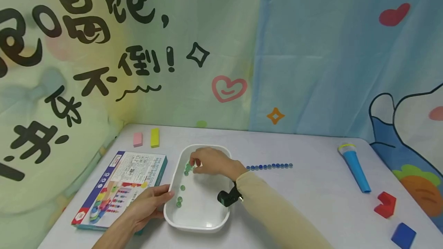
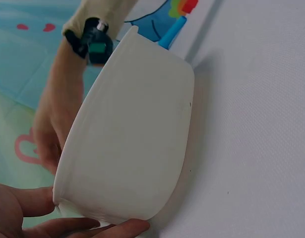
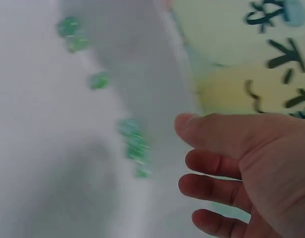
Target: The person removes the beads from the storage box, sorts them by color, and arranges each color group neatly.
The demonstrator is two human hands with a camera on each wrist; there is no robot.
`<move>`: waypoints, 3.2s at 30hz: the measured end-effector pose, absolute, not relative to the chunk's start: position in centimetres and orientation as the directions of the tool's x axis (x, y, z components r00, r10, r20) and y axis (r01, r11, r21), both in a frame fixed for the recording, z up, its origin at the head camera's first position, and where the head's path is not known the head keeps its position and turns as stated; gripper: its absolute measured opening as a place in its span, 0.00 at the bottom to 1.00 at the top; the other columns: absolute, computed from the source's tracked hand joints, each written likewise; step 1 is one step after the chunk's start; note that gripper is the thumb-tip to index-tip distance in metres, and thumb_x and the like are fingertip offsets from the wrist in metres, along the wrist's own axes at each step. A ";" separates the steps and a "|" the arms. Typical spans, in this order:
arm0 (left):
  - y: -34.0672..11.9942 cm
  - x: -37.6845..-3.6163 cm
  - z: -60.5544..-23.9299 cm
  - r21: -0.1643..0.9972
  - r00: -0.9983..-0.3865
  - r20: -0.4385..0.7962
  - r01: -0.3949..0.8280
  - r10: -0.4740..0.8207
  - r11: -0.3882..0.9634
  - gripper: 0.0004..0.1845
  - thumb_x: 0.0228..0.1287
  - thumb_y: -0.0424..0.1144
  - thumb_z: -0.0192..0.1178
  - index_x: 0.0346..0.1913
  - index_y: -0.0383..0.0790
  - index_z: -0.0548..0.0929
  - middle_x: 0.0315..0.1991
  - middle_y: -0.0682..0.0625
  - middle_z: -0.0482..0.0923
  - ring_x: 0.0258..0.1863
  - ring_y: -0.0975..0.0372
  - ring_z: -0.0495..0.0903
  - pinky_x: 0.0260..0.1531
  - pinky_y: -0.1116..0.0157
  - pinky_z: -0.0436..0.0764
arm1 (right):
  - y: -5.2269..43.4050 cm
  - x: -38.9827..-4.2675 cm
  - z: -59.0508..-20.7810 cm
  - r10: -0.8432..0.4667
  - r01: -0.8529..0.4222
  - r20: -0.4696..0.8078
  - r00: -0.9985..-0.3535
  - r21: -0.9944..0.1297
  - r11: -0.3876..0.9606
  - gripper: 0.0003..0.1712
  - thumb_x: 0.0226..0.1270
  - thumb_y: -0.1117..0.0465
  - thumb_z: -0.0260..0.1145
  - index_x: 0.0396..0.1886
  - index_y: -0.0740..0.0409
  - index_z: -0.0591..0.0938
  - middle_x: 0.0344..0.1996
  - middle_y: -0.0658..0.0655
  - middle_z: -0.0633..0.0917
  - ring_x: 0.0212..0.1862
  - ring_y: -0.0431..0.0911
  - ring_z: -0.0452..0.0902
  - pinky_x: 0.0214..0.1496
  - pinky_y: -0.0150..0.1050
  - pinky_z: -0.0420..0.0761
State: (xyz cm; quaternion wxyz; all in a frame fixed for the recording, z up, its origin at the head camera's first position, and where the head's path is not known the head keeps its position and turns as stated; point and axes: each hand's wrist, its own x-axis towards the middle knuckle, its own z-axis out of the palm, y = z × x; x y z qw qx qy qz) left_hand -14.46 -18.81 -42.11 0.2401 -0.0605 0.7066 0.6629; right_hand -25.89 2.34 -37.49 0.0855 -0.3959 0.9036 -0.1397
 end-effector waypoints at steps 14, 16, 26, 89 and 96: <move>-18.6 -14.5 -42.1 0.896 -0.878 -0.443 -0.427 0.179 0.123 0.33 0.72 0.43 0.55 0.70 0.25 0.61 0.62 0.34 0.73 0.46 0.57 0.82 0.45 0.56 0.84 | 18.0 -23.5 -37.5 -0.647 -0.577 0.027 -0.762 -0.480 0.660 0.06 0.62 0.59 0.69 0.37 0.53 0.81 0.32 0.45 0.81 0.35 0.35 0.74 0.38 0.32 0.77; -18.7 -14.5 -42.2 0.899 -0.880 -0.438 -0.422 0.185 0.122 0.33 0.72 0.43 0.55 0.70 0.24 0.60 0.62 0.33 0.72 0.47 0.57 0.82 0.45 0.56 0.84 | 19.4 -23.1 -38.9 -0.633 -0.552 0.004 -0.774 -0.493 0.672 0.06 0.62 0.60 0.69 0.36 0.53 0.81 0.31 0.44 0.80 0.34 0.34 0.73 0.36 0.31 0.76; -18.9 -14.3 -41.9 0.903 -0.879 -0.430 -0.413 0.206 0.122 0.33 0.72 0.43 0.54 0.70 0.25 0.59 0.64 0.33 0.70 0.47 0.58 0.81 0.46 0.57 0.84 | 20.9 -22.2 -43.7 -0.602 -0.522 0.009 -0.798 -0.508 0.685 0.08 0.58 0.59 0.72 0.33 0.52 0.80 0.29 0.43 0.77 0.33 0.33 0.69 0.35 0.29 0.74; -19.1 -14.3 -42.2 0.931 -0.882 -0.365 -0.357 0.298 0.083 0.34 0.74 0.42 0.51 0.71 0.21 0.55 0.65 0.29 0.67 0.51 0.56 0.81 0.46 0.55 0.84 | -1.6 -23.2 -40.7 -0.723 -0.684 -0.237 -0.649 -0.235 0.691 0.10 0.57 0.56 0.74 0.36 0.45 0.81 0.27 0.41 0.77 0.31 0.35 0.70 0.31 0.28 0.70; -19.0 -14.3 -42.3 0.932 -0.888 -0.361 -0.351 0.283 0.089 0.33 0.74 0.41 0.51 0.70 0.21 0.56 0.64 0.29 0.69 0.51 0.55 0.81 0.47 0.53 0.84 | 0.0 -24.2 -40.1 -0.707 -0.671 -0.205 -0.677 -0.224 0.707 0.07 0.58 0.56 0.73 0.35 0.43 0.83 0.28 0.41 0.77 0.33 0.35 0.70 0.33 0.29 0.70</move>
